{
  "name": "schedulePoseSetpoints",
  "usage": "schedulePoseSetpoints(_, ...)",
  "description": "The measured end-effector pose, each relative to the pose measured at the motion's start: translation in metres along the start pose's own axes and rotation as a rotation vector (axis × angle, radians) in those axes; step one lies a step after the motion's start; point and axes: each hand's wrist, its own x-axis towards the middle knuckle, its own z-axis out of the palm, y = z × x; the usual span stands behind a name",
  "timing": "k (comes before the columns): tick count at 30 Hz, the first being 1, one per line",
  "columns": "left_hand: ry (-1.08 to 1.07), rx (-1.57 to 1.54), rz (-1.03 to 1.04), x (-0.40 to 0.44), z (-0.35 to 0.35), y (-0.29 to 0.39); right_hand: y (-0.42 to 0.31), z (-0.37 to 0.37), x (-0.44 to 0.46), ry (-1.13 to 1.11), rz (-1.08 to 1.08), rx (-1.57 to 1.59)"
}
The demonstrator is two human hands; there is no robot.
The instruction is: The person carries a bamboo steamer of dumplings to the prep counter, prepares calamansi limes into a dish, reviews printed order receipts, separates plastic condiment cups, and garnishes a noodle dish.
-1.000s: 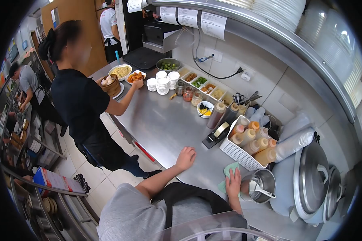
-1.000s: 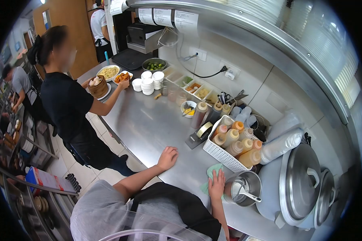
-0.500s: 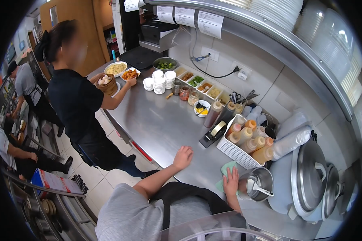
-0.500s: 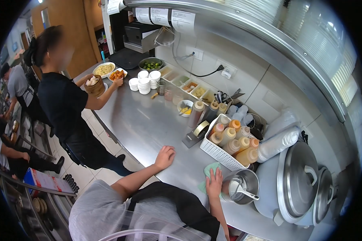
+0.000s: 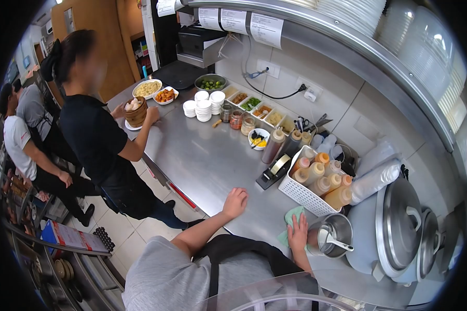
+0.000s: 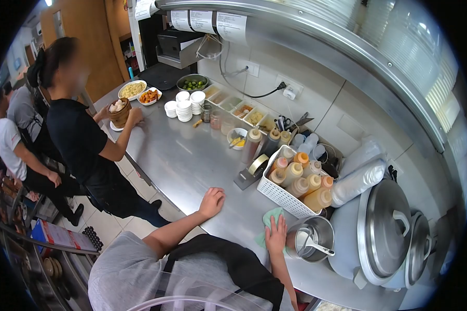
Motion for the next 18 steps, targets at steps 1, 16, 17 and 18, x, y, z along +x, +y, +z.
schedulePoseSetpoints(1,0.003,0.005,0.002,0.0001,0.0002,-0.0001,0.0002,0.0001,0.0001,0.000,0.001,0.003)
schedulePoseSetpoints(16,0.031,-0.004,0.009,0.0012,0.0007,0.0003,-0.0081,-0.0073,0.0046,-0.067,-0.009,-0.102)
schedulePoseSetpoints(17,0.033,-0.006,0.008,0.0010,0.0013,0.0003,-0.0071,-0.0068,0.0047,-0.098,-0.025,-0.141)
schedulePoseSetpoints(18,0.030,-0.009,0.006,0.0007,0.0017,-0.0001,-0.0067,-0.0060,0.0051,-0.101,-0.022,-0.142)
